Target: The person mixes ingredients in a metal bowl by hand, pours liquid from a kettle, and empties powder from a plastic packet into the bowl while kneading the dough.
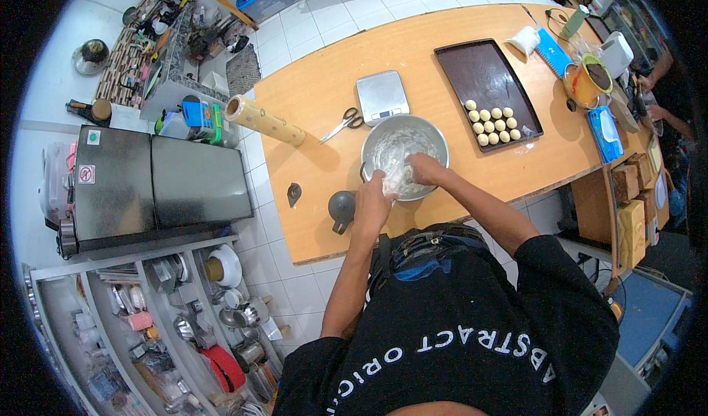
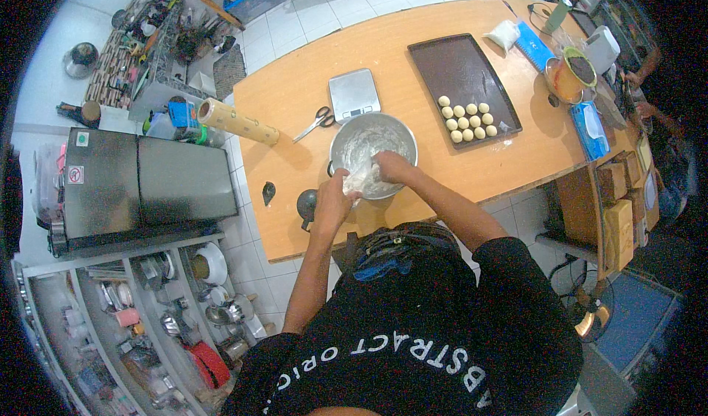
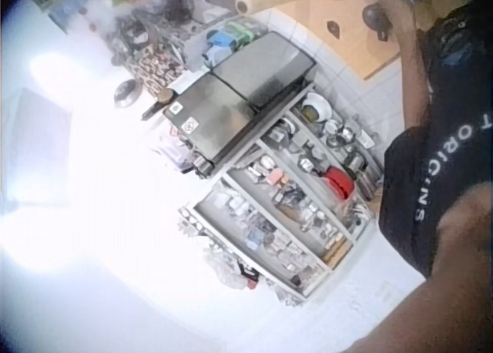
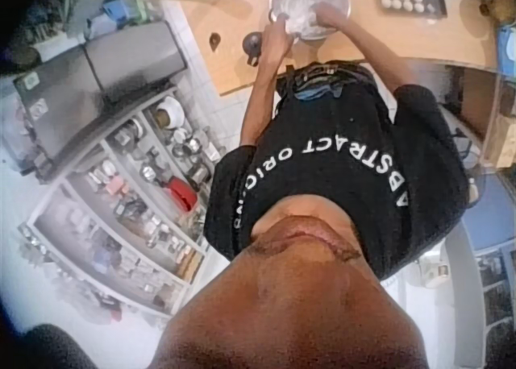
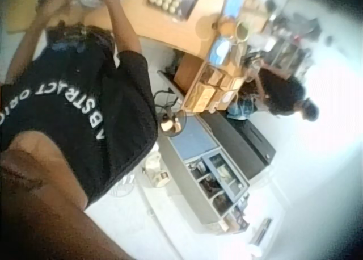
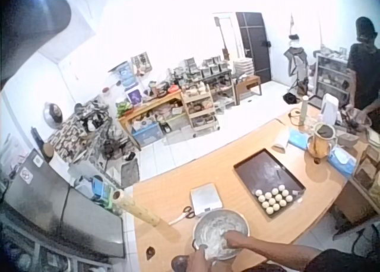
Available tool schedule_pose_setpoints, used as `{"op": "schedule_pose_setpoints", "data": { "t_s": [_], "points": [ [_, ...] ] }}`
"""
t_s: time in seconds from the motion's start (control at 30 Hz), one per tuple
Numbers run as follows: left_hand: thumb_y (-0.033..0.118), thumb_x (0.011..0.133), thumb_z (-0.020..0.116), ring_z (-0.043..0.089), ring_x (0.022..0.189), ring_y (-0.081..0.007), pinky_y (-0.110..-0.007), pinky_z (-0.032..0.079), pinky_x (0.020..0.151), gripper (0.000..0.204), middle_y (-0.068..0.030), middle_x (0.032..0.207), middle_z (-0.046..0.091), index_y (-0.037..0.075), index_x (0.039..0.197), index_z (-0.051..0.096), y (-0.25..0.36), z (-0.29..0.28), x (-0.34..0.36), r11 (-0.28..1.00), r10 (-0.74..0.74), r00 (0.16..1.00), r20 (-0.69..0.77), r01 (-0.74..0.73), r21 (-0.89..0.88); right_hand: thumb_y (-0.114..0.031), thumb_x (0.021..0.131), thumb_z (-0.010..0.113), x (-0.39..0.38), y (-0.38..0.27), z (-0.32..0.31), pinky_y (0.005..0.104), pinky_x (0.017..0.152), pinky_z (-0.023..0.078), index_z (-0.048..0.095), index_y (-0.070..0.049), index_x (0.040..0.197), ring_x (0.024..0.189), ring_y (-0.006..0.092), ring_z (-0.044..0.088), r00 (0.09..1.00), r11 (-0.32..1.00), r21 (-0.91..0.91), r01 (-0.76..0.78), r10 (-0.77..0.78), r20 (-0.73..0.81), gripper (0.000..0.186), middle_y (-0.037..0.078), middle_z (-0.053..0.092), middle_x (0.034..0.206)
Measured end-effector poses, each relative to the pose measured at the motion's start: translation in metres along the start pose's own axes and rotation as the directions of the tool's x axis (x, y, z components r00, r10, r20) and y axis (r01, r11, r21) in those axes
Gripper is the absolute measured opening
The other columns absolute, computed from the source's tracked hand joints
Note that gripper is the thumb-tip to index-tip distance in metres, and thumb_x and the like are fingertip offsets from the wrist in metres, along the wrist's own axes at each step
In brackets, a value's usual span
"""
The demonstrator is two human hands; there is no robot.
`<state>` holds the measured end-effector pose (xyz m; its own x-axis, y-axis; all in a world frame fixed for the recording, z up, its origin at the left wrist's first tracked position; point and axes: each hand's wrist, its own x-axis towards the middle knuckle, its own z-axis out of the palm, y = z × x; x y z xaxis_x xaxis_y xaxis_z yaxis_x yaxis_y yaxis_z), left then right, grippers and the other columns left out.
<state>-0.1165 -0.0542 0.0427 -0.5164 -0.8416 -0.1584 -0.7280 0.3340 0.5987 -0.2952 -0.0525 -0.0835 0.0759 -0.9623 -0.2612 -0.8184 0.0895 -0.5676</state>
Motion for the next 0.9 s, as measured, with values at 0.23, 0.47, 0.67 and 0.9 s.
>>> {"op": "schedule_pose_setpoints", "data": {
  "t_s": [0.23, 0.47, 0.67, 0.9],
  "points": [
    [0.005, 0.072, 0.061, 0.055, 0.083, -0.0427, -0.046, 0.043, 0.070, 0.030, -0.0277, 0.083, 0.057, -0.001, 0.100, 0.051, -0.001, 0.003, 0.002, 0.997, -0.017, 1.000, 0.015, 0.018, -0.076, -0.010, 0.062, 0.063, 0.000, 0.000, -0.006, 0.0417, 0.078, 0.043, 0.056, 0.004, 0.089, 0.088, 0.0381, 0.054, 0.999, 0.999, 0.035, -0.020, 0.018, 0.032, 0.031, 0.025, 0.057, 0.090],
    [0.009, 0.074, 0.059, 0.056, 0.082, -0.0399, -0.044, 0.043, 0.070, 0.025, -0.0240, 0.084, 0.059, 0.001, 0.097, 0.055, -0.017, 0.010, 0.004, 0.999, 0.016, 1.000, -0.021, -0.017, -0.030, -0.017, 0.062, 0.068, 0.001, -0.008, -0.014, 0.0404, 0.076, 0.044, 0.056, 0.006, 0.089, 0.088, 0.0382, 0.055, 0.996, 0.994, 0.112, 0.005, -0.015, 0.085, 0.038, 0.025, 0.057, 0.092],
    [0.007, 0.073, 0.060, 0.055, 0.080, -0.0428, -0.047, 0.043, 0.067, 0.024, -0.0269, 0.079, 0.057, 0.000, 0.095, 0.054, -0.007, 0.007, 0.005, 0.999, -0.019, 1.000, -0.010, 0.019, -0.027, -0.021, 0.061, 0.071, 0.014, 0.025, 0.012, 0.0401, 0.074, 0.044, 0.059, 0.004, 0.086, 0.084, 0.0341, 0.057, 0.999, 0.985, 0.172, 0.005, -0.011, 0.035, 0.037, 0.024, 0.059, 0.088],
    [0.006, 0.072, 0.060, 0.055, 0.078, -0.0432, -0.048, 0.043, 0.066, 0.019, -0.0274, 0.076, 0.056, -0.002, 0.089, 0.053, -0.017, 0.013, 0.006, 0.999, 0.001, 0.997, -0.071, -0.004, -0.036, -0.021, 0.062, 0.071, -0.001, -0.006, -0.016, 0.0396, 0.074, 0.044, 0.060, 0.004, 0.087, 0.085, 0.0340, 0.057, 0.990, 0.987, 0.155, 0.037, -0.058, 0.131, 0.038, 0.024, 0.059, 0.088]
  ]
}}
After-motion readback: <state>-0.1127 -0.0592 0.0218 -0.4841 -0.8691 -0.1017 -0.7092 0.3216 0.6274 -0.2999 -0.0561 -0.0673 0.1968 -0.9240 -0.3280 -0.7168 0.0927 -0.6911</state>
